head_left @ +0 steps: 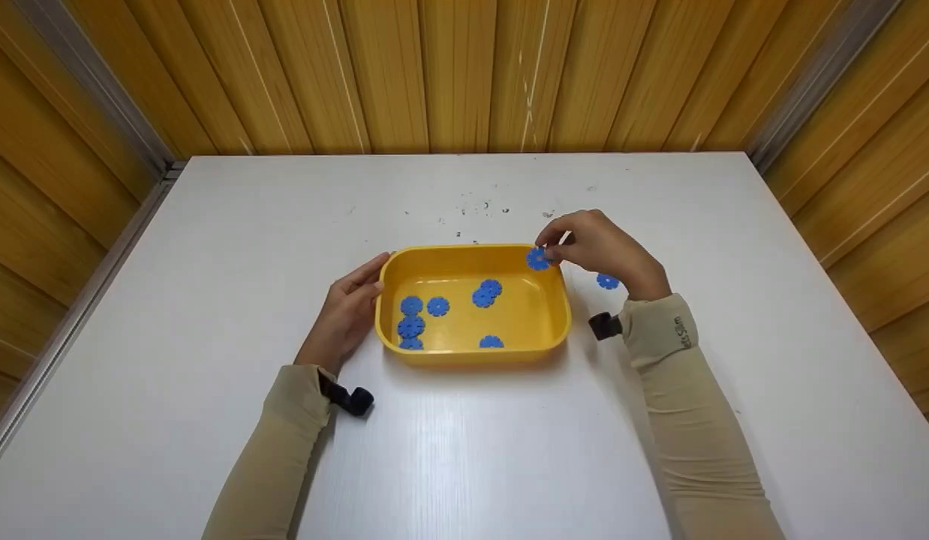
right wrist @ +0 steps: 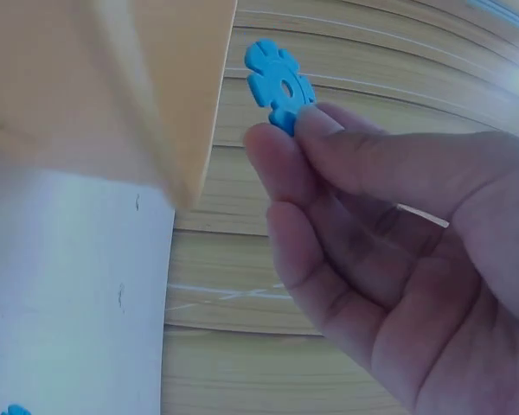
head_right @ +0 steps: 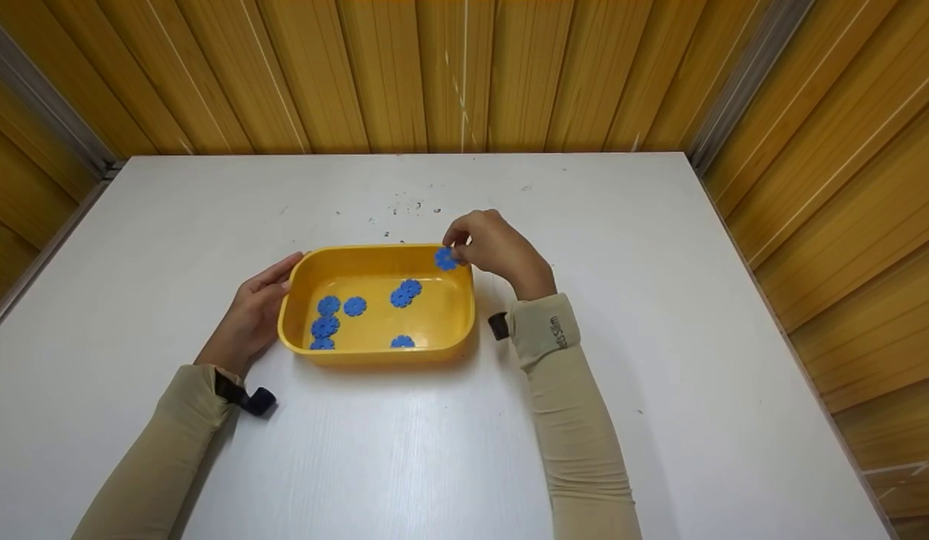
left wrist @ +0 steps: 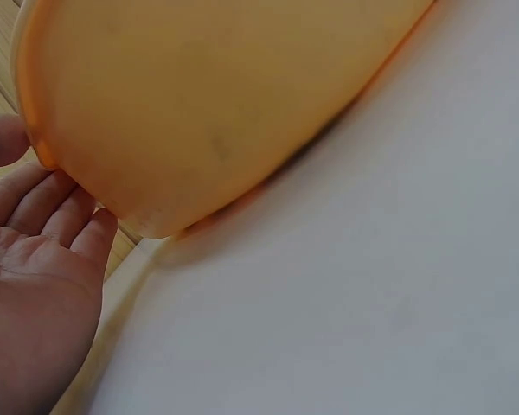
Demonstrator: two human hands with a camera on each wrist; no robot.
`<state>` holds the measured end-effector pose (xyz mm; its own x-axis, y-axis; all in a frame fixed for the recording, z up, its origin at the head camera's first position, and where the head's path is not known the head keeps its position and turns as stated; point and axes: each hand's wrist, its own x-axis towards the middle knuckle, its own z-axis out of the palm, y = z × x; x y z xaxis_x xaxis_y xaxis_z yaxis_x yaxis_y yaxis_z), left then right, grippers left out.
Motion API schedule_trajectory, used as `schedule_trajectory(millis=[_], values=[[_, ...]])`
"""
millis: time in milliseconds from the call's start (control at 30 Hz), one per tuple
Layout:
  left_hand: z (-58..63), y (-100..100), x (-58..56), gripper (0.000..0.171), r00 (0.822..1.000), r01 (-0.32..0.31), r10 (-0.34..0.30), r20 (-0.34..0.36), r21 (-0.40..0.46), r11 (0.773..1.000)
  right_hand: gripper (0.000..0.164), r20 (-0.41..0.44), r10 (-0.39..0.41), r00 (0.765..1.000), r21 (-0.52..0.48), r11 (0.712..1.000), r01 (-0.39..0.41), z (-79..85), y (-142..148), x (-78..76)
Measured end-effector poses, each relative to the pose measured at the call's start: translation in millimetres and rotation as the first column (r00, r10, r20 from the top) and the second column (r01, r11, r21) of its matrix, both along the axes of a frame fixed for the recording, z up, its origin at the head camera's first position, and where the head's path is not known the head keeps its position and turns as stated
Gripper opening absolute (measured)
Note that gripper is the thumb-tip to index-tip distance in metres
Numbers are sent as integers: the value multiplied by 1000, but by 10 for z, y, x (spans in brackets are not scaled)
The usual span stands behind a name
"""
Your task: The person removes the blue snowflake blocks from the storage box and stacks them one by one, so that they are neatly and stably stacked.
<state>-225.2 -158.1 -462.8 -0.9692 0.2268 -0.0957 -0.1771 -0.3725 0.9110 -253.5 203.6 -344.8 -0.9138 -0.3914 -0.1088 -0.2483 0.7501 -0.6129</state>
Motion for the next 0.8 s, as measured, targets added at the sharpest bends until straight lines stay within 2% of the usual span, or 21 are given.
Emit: schedule_trajectory(millis=[267, 800], values=[[1, -6, 6, 57, 1000, 6, -6, -9, -3, 1000, 25, -6, -73, 997, -6, 997, 73, -38, 222, 52], [-9, -8, -14, 57, 1000, -3, 3, 5, -25, 1000, 28, 26, -155, 988, 8, 988, 155, -259, 593, 58]])
